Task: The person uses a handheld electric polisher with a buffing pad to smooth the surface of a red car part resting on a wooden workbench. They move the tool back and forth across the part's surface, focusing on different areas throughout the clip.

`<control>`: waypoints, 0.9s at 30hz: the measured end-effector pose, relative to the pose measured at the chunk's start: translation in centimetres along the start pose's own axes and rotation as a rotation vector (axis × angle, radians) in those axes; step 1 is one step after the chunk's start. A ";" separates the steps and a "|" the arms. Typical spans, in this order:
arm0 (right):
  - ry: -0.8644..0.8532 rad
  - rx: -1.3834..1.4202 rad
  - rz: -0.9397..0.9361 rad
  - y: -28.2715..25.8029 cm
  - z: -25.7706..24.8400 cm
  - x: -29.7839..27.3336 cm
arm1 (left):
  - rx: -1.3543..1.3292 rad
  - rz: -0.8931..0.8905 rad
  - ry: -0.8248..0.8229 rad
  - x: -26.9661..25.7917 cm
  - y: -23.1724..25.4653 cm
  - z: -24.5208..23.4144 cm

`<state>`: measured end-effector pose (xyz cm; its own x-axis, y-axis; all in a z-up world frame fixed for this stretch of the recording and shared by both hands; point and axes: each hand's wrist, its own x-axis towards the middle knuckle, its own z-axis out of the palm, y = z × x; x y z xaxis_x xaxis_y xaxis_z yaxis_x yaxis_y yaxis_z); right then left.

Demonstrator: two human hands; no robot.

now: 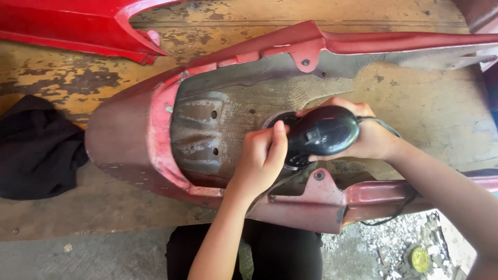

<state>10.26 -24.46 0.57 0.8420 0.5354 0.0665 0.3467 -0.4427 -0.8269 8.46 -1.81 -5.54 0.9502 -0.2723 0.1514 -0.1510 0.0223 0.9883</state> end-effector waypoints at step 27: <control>0.014 -0.085 0.055 0.1 1.4 5.6 | 0.177 0.028 0.246 1.5 -0.9 -4.1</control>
<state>14.47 -20.51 0.06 0.8665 0.4982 0.0305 0.3328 -0.5310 -0.7793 11.16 1.67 -6.06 0.9792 -0.0323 0.2005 -0.2031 -0.1469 0.9681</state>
